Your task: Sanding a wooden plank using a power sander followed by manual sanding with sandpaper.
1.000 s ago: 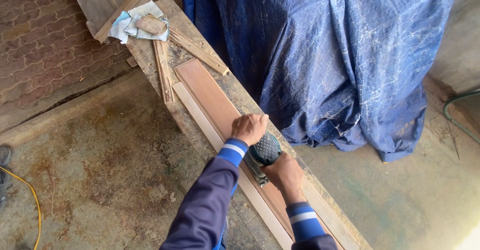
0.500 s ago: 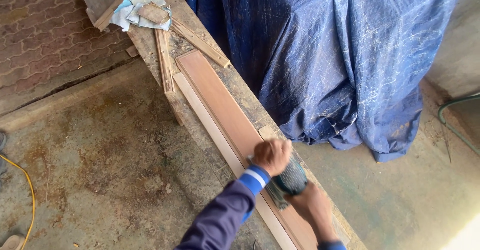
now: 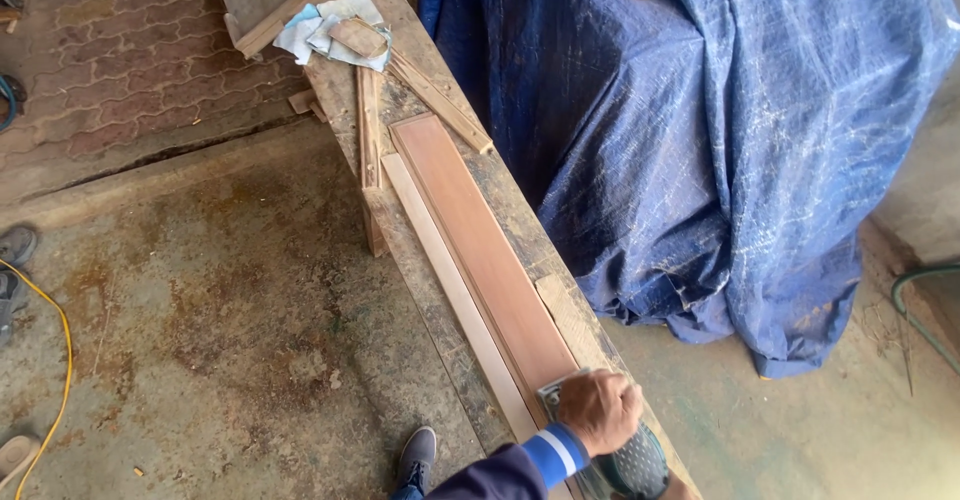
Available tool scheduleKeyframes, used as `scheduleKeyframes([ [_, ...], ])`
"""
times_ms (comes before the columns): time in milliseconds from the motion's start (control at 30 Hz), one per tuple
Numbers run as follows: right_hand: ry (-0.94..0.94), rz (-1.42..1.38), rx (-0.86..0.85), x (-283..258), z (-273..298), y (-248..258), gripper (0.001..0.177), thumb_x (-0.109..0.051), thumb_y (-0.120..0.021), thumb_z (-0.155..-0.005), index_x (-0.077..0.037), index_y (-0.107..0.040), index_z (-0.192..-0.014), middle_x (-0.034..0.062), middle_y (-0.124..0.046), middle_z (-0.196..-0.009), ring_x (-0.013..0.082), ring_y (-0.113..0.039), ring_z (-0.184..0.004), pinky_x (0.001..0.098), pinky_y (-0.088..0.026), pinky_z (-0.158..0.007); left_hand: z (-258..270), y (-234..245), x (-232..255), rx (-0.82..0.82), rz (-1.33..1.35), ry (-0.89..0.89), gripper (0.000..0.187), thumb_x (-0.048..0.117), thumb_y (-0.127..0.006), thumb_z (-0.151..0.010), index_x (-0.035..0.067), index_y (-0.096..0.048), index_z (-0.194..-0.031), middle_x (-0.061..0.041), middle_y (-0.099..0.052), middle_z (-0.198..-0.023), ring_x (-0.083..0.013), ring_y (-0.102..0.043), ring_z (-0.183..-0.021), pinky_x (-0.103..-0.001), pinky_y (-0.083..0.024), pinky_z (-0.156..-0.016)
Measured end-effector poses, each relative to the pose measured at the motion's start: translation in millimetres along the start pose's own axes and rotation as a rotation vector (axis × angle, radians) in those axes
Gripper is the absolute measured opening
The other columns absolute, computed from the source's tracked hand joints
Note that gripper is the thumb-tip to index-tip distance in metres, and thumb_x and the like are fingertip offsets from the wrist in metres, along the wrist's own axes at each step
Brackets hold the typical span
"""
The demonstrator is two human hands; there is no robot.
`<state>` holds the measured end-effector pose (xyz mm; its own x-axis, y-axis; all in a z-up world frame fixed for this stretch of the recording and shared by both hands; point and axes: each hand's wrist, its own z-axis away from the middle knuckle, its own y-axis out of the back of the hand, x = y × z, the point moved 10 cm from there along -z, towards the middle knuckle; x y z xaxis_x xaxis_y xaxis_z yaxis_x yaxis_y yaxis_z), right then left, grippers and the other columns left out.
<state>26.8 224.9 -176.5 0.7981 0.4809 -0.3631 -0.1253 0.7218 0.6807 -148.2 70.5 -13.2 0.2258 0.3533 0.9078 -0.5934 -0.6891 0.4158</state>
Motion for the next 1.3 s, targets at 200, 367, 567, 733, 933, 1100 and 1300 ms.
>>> scheduleKeyframes([
  [200, 0.020, 0.112, 0.075, -155.3, 30.8, 24.0, 0.064, -0.024, -0.094, -0.059, -0.006, -0.072, -0.116, 0.0140, -0.080, -0.101, 0.0253, -0.078, -0.101, 0.0382, -0.060, -0.098, -57.3, 92.0, -48.4, 0.068, -0.093, 0.096, 0.046, 0.037, -0.043, -0.101, 0.011, -0.053, -0.063, -0.011, -0.060, -0.062, -0.0259, -0.057, -0.054, -0.045, -0.049, -0.055],
  [367, 0.097, 0.106, 0.033, -268.5, 7.2, 17.4, 0.042, -0.027, -0.082, -0.071, 0.002, -0.073, -0.100, 0.0138, -0.080, -0.072, 0.0213, -0.077, -0.055, 0.0349, -0.066, -0.057, -111.4, 175.9, -85.1, 0.231, -0.157, 0.065, 0.049, 0.040, -0.042, -0.100, 0.016, -0.052, -0.058, -0.006, -0.049, -0.054, -0.0226, -0.051, -0.048, -0.044, -0.045, -0.051],
  [567, 0.152, 0.178, 0.062, -392.4, -3.6, 31.0, 0.046, -0.034, -0.082, -0.076, -0.001, -0.066, -0.103, 0.0121, -0.078, -0.068, 0.0176, -0.070, -0.045, 0.0333, -0.061, -0.047, -180.0, 231.0, -153.5, 0.201, -0.222, 0.137, 0.049, 0.040, -0.039, -0.101, 0.018, -0.044, -0.057, 0.001, -0.036, -0.050, -0.0150, -0.033, -0.043, -0.039, -0.035, -0.041],
  [733, 0.178, 0.247, 0.137, -441.5, -12.8, 39.1, 0.049, -0.039, -0.084, -0.070, -0.002, -0.071, -0.100, 0.0133, -0.077, -0.075, 0.0216, -0.074, -0.058, 0.0350, -0.062, -0.057, -196.9, 285.7, -143.9, 0.238, -0.248, 0.173, 0.049, 0.040, -0.041, -0.100, 0.014, -0.054, -0.060, -0.008, -0.049, -0.054, -0.0223, -0.047, -0.046, -0.043, -0.043, -0.048],
  [933, 0.227, 0.258, 0.182, -446.4, -9.1, 53.4, 0.053, -0.038, -0.085, -0.063, -0.002, -0.073, -0.100, 0.0157, -0.076, -0.076, 0.0265, -0.076, -0.069, 0.0396, -0.061, -0.068, -188.3, 298.1, -118.5, 0.330, -0.236, 0.162, 0.047, 0.042, -0.044, -0.096, 0.011, -0.071, -0.072, -0.019, -0.071, -0.076, -0.0382, -0.068, -0.069, -0.050, -0.055, -0.069],
  [1100, 0.181, 0.254, 0.151, -396.8, 9.1, 58.2, 0.049, -0.037, -0.083, -0.068, -0.002, -0.072, -0.101, 0.0165, -0.078, -0.072, 0.0258, -0.077, -0.062, 0.0382, -0.062, -0.067, -161.1, 255.3, -99.3, 0.298, -0.224, 0.133, 0.049, 0.040, -0.042, -0.098, 0.009, -0.069, -0.073, -0.019, -0.073, -0.083, -0.0403, -0.070, -0.075, -0.050, -0.056, -0.073],
  [1300, -0.007, 0.148, 0.039, -290.9, 54.7, 56.1, 0.044, -0.031, -0.082, -0.071, -0.005, -0.070, -0.105, 0.0157, -0.080, -0.077, 0.0285, -0.079, -0.065, 0.0411, -0.065, -0.067, -97.9, 180.3, -50.3, 0.260, -0.224, 0.067, 0.046, 0.038, -0.042, -0.100, 0.009, -0.068, -0.075, -0.019, -0.072, -0.086, -0.0425, -0.069, -0.080, -0.052, -0.055, -0.074],
])
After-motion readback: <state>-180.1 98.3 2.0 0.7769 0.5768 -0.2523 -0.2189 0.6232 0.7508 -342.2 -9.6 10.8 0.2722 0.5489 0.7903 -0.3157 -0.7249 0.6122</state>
